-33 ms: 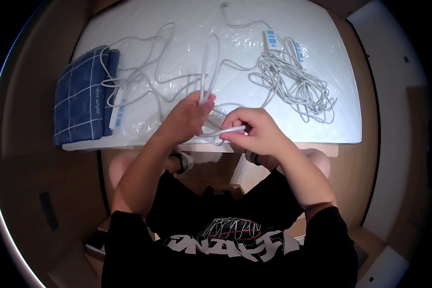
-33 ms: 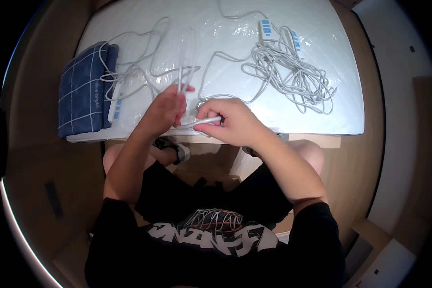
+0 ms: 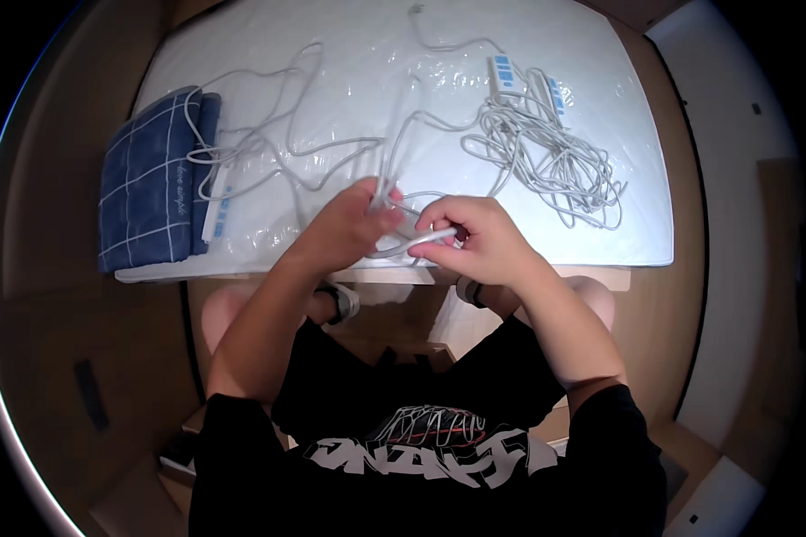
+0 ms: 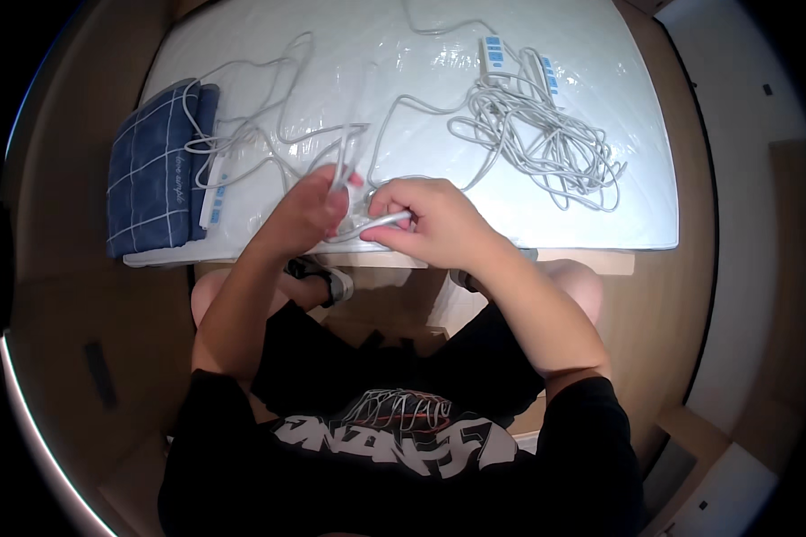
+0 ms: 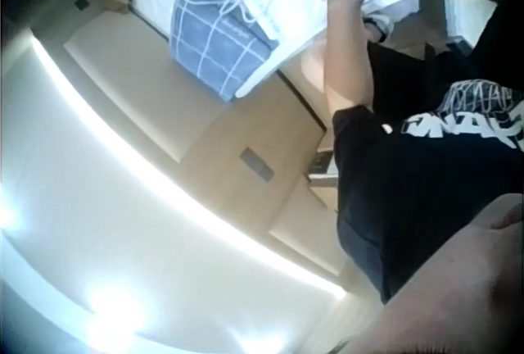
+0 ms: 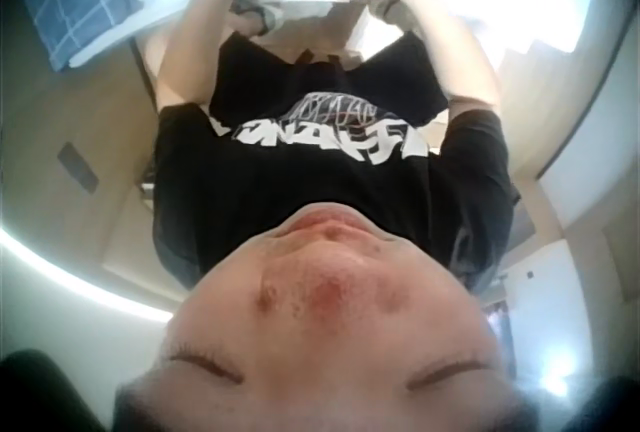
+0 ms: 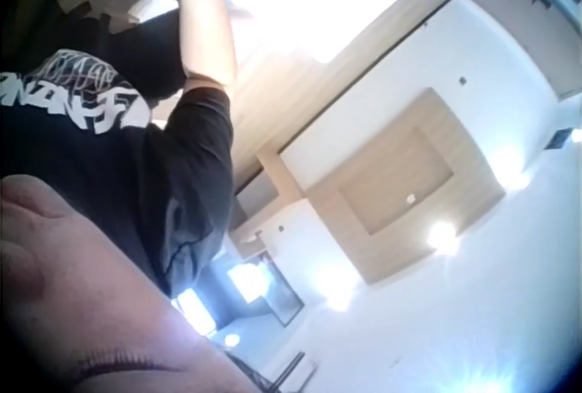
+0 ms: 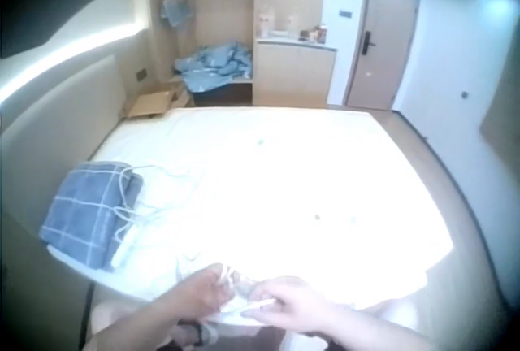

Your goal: The person winds a long white cable into a coil by hand while seated between two beds.

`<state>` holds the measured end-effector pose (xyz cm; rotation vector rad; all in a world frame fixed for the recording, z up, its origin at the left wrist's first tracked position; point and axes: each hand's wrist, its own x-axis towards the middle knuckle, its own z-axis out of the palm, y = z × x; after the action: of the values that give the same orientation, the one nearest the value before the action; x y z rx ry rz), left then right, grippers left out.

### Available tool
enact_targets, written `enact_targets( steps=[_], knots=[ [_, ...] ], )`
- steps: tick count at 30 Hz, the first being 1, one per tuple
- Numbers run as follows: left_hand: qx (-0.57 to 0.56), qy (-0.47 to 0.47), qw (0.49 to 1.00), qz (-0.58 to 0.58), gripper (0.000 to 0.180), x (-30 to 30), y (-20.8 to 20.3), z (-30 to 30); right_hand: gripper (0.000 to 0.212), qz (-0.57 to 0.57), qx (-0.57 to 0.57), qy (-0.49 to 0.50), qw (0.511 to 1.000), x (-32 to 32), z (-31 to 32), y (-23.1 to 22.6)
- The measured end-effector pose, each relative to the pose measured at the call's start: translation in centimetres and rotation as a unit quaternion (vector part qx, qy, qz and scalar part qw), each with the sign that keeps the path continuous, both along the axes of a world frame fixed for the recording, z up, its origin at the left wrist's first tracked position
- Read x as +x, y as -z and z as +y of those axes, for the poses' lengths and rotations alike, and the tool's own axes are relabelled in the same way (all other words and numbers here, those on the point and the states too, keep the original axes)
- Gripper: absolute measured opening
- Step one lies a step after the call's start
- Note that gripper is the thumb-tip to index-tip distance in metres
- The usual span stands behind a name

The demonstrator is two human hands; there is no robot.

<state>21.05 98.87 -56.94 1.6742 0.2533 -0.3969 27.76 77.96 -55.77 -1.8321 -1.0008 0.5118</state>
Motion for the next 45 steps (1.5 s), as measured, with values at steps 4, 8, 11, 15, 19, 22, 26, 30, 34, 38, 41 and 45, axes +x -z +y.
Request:
enact_targets(
  steps=[4,8,11,15,19,22,26,30,34,38,41,45],
  knots=[
    [-0.01,0.093,0.993,0.066,0.032,-0.7,-0.4,-1.5,0.045,-0.16,-0.058,0.026,0.985,1.3,-0.8,0.6],
    [-0.116,0.096,0.986,0.066,0.03,-1.6,-1.2,-1.8,0.057,-0.079,-0.058,0.061,0.993,1.6,-1.5,0.6],
    [-0.159,0.162,0.969,0.097,0.028,-1.9,-1.1,-1.8,0.059,-0.115,-0.004,0.039,0.993,1.5,-1.7,1.2],
    [-0.215,0.116,0.962,0.122,0.024,-2.6,0.2,-2.2,0.055,-0.207,-0.005,0.022,0.978,2.2,-1.6,0.3],
    [-0.217,0.14,0.952,0.165,0.027,-2.9,-1.0,-2.8,0.051,-0.286,-0.122,0.067,0.948,2.3,-1.7,0.5],
    [-0.228,0.167,0.943,0.178,0.018,-2.9,-0.1,-2.4,0.05,-0.246,-0.254,0.091,0.931,2.0,-1.1,0.4],
    [-0.213,0.166,0.945,0.186,0.011,-2.3,1.7,-1.1,0.043,-0.207,-0.33,0.081,0.917,2.7,-0.9,0.5],
    [-0.067,0.211,0.946,0.235,0.027,-0.9,1.9,-0.7,0.026,-0.253,-0.259,0.11,0.926,2.6,-0.9,2.3],
    [-0.088,0.164,0.954,0.236,0.037,-1.7,4.4,-0.7,0.017,-0.277,-0.271,0.036,0.921,3.5,-0.1,4.5],
    [-0.129,0.175,0.943,0.25,0.035,-1.3,5.1,-0.3,0.016,-0.241,-0.271,0.017,0.932,4.0,0.4,5.7],
    [-0.149,0.201,0.947,0.2,0.036,-1.2,6.5,0.1,0.025,-0.235,-0.225,0.0,0.946,4.2,0.6,6.0],
    [-0.229,0.22,0.921,0.226,0.033,-1.0,4.8,0.4,0.037,-0.233,-0.176,-0.017,0.956,4.8,0.7,4.9]
  ],
)
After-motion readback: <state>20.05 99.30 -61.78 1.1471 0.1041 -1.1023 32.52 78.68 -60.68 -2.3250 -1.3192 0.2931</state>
